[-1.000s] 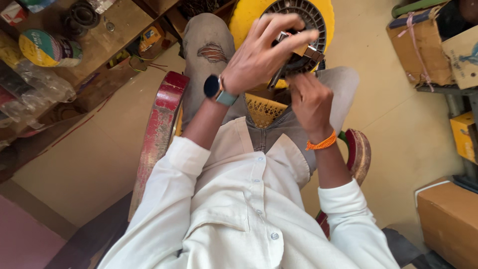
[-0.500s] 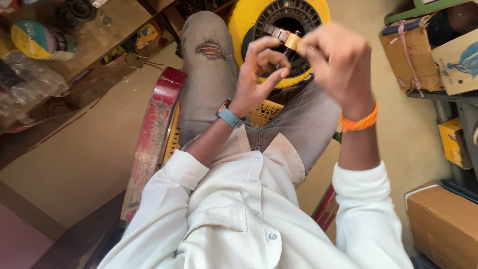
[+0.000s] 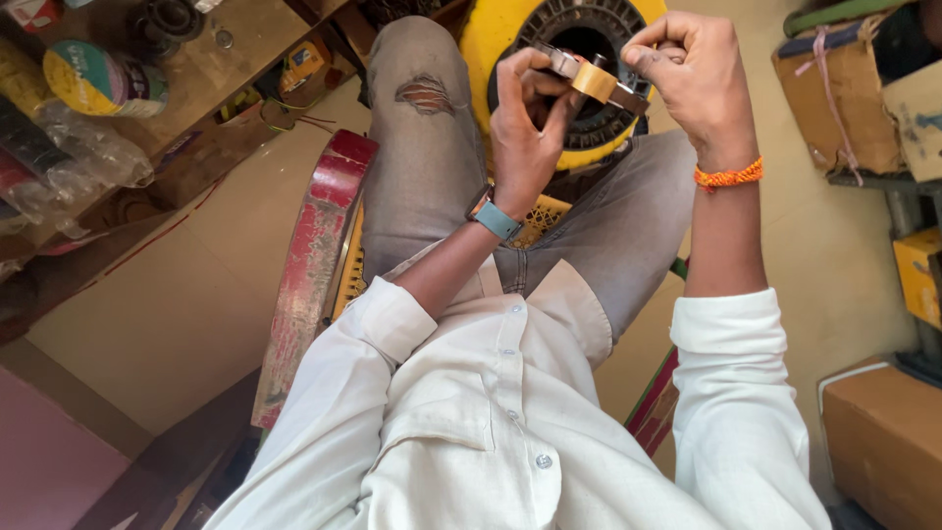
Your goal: The person sits in a workshop and works on a small wooden block held in a clamp on a yellow wheel stand. They repeatedly run a small file along the edge of the block, reposition the block in the clamp, and continue filing, turning the piece to work different sides.
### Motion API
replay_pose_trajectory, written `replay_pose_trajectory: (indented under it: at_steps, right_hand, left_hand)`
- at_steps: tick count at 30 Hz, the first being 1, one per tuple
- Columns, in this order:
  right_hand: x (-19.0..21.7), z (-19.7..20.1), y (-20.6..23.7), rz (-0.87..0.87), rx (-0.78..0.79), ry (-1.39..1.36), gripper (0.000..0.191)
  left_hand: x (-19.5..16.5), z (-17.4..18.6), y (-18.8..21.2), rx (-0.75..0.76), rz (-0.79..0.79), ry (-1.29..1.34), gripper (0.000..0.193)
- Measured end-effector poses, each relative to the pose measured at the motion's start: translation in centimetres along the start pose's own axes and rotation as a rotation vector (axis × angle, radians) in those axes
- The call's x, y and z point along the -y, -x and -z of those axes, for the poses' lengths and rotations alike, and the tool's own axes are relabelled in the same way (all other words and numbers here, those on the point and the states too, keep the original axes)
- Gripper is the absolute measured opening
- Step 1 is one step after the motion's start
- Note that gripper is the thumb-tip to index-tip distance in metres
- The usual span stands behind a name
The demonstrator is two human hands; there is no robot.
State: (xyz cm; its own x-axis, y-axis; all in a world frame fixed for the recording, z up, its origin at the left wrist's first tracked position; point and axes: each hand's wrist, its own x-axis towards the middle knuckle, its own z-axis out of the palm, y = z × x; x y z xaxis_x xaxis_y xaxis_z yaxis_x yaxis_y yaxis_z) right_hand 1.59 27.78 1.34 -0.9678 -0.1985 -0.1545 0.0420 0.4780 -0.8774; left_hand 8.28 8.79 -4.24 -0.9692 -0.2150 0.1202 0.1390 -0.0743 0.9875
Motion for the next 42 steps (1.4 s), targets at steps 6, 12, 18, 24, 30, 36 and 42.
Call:
replay_pose_trajectory:
  at_steps: [6, 12, 18, 24, 30, 36, 42]
  right_hand:
    - [-1.4, 0.5, 1.6, -0.167, -0.156, -0.034, 0.009]
    - [2.4, 1.5, 4.7, -0.225, -0.162, -0.091, 0.010]
    - [6.7, 0.0, 6.6, -0.096, -0.102, -0.177, 0.009]
    - [6.8, -5.2, 7.9, 0.237, -0.194, 0.296, 0.011]
    - [4.5, -8.6, 8.9, 0.301, -0.317, 0.542, 0.015]
    - [5.6, -7.1, 11.4, 0.345, -0.104, 0.553, 0.010]
    - [10.2, -3.2, 11.1, 0.415, -0.059, 0.620, 0.009]
  left_hand:
    - [-1.0, 1.6, -1.9, 0.023, -0.348, -0.646, 0.051]
    - [-1.3, 4.1, -5.2, 0.426, -0.723, -0.531, 0.075]
    - [-1.3, 4.1, -6.7, 0.536, -0.653, -0.544, 0.084]
    - [-1.4, 3.9, -6.8, 0.543, -0.578, -0.483, 0.090]
    - [-1.4, 5.4, -5.7, 0.472, -0.756, -0.495, 0.063]
    - [-0.7, 5.3, -1.7, 0.642, -0.764, -0.406, 0.050]
    - [0.6, 4.5, -0.6, 0.480, -0.496, -0.041, 0.052]
